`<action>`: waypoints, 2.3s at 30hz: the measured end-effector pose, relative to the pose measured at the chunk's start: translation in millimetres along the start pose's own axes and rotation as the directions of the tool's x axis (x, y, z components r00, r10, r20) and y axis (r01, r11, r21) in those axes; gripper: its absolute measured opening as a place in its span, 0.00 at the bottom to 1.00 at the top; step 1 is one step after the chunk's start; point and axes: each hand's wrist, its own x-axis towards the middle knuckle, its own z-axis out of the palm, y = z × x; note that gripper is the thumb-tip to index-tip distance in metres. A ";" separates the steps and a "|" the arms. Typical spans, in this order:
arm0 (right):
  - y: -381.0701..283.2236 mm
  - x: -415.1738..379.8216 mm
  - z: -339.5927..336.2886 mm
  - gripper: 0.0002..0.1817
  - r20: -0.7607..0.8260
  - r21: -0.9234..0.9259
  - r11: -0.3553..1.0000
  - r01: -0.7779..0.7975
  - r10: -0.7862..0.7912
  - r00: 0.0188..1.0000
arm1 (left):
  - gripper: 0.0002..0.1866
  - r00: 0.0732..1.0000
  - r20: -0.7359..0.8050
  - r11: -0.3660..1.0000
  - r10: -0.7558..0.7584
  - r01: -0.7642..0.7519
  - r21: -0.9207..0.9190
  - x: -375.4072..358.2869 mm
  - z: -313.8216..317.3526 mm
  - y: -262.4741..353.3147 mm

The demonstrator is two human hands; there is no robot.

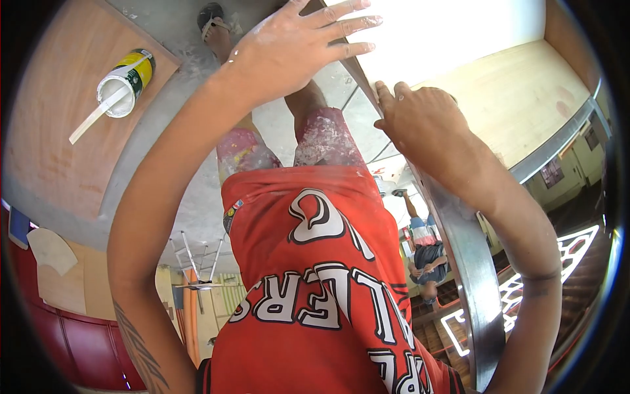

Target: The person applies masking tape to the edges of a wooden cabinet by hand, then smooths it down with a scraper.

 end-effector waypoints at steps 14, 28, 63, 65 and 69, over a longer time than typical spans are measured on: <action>4.7 -5.1 1.6 0.14 0.033 -0.012 1.000 -0.003 0.003 0.999 | 0.25 0.992 0.026 0.991 0.127 -0.126 -0.042 12.0 10.6 11.7; 1.4 -0.8 1.1 0.20 0.116 -0.085 0.996 0.037 -0.027 0.993 | 0.28 0.998 -0.021 0.998 0.052 -0.052 -0.025 12.9 9.9 16.8; 41.5 -12.6 22.4 0.21 -0.226 0.411 0.901 0.140 -0.048 0.973 | 0.26 0.996 0.030 0.993 0.085 -0.082 -0.089 28.1 17.1 38.5; 41.2 -12.2 21.0 0.20 -0.228 0.426 0.902 0.063 0.040 0.973 | 0.26 0.997 0.020 0.992 0.070 -0.068 -0.109 25.9 18.1 36.7; 44.8 -13.6 18.3 0.17 -0.291 0.437 0.891 0.124 0.010 0.957 | 0.26 1.000 0.005 0.995 0.027 -0.026 -0.101 22.6 19.9 27.7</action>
